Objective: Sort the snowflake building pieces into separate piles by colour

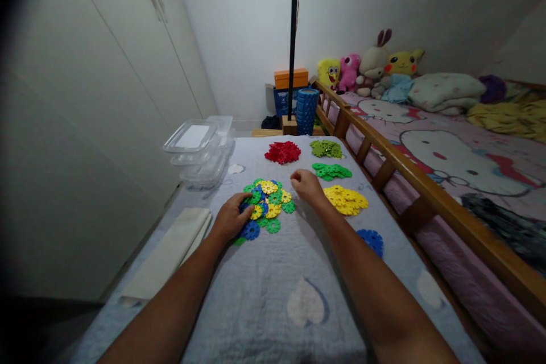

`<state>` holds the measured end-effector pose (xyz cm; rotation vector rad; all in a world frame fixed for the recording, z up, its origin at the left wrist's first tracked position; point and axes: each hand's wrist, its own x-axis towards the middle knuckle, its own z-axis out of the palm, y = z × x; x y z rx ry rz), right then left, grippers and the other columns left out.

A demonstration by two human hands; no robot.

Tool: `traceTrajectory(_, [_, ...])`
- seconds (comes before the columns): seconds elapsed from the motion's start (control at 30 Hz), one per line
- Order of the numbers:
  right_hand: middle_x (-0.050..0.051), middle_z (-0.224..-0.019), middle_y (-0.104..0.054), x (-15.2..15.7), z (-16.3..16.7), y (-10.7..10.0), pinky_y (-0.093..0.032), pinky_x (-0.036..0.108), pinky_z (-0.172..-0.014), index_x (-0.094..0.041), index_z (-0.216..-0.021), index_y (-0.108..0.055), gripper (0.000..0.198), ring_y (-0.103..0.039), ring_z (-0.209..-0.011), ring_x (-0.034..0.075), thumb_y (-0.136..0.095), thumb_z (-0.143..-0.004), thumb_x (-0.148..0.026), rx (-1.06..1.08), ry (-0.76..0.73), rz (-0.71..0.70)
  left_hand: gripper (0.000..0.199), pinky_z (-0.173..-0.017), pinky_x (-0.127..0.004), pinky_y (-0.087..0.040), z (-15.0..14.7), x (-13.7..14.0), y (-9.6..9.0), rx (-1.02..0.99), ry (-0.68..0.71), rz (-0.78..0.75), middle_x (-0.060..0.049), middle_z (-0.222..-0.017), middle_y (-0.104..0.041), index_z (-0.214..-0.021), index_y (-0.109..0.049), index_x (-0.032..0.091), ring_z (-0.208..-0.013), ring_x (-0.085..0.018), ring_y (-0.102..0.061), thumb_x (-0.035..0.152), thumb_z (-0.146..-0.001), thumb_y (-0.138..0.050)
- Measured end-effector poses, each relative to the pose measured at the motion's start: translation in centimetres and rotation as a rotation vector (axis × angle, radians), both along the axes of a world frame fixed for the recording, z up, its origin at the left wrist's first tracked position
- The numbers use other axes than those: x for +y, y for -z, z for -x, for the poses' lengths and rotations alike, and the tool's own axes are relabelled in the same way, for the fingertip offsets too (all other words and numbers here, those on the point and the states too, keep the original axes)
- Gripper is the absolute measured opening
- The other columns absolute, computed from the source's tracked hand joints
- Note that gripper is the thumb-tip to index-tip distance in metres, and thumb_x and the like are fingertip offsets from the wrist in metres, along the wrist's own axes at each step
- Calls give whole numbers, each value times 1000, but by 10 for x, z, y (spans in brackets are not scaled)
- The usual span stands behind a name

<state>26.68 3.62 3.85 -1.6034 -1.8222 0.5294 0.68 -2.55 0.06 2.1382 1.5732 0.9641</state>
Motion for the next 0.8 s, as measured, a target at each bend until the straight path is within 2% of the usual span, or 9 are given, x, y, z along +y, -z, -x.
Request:
traceTrajectory(0.07, [8,-95,-72,-6,20,4,-46,29,-79,-15,-93,-72,22,-63,-86,18,-57,-77,-15,-113,-93,16,34,-101,-43,-51,0,0,0,-3,13,-10,-11,-119,-70,-117,-65,17,-111,-26,-65,27,-85,-59])
traceTrajectory(0.17, [12,-118,-69,-11,41,11,-41,34,-97,-15,-113,-69,35,-60,-109,22,-61,-79,-15,-228,-177,-40,32,-101,-43,-51,1,0,1,-12,33,-19,-10,-118,-70,-115,-65,18,-111,-26,-65,28,-85,-59])
traceTrajectory(0.27, [13,-125,-66,-10,53,16,-36,37,-103,-15,-121,-66,40,-55,-118,23,-62,-82,-16,-284,-233,-67,31,-101,-42,-51,1,1,2,-21,45,-31,-10,-117,-70,-114,-65,18,-110,-25,-65,27,-85,-60])
traceTrajectory(0.57, [10,-108,-68,-15,64,11,-39,32,-91,-20,-106,-73,23,-56,-101,22,-57,-89,-19,-433,-186,-79,32,-100,-42,-52,1,1,3,-30,40,-42,-11,-116,-69,-114,-65,18,-110,-25,-65,27,-84,-60])
traceTrajectory(0.7, [11,-101,-68,-20,51,-1,-40,31,-90,-17,-98,-74,23,-58,-98,21,-53,-90,-17,-345,-145,-107,32,-101,-42,-51,2,2,3,-14,39,-34,-11,-117,-69,-114,-65,17,-111,-25,-64,27,-85,-59])
traceTrajectory(0.8, [7,-89,-69,-26,22,-9,-43,29,-80,-16,-102,-71,24,-61,-86,19,-53,-86,-15,-185,-69,-70,32,-102,-42,-51,2,1,4,-5,43,-33,-11,-118,-69,-114,-65,18,-112,-25,-64,28,-85,-58])
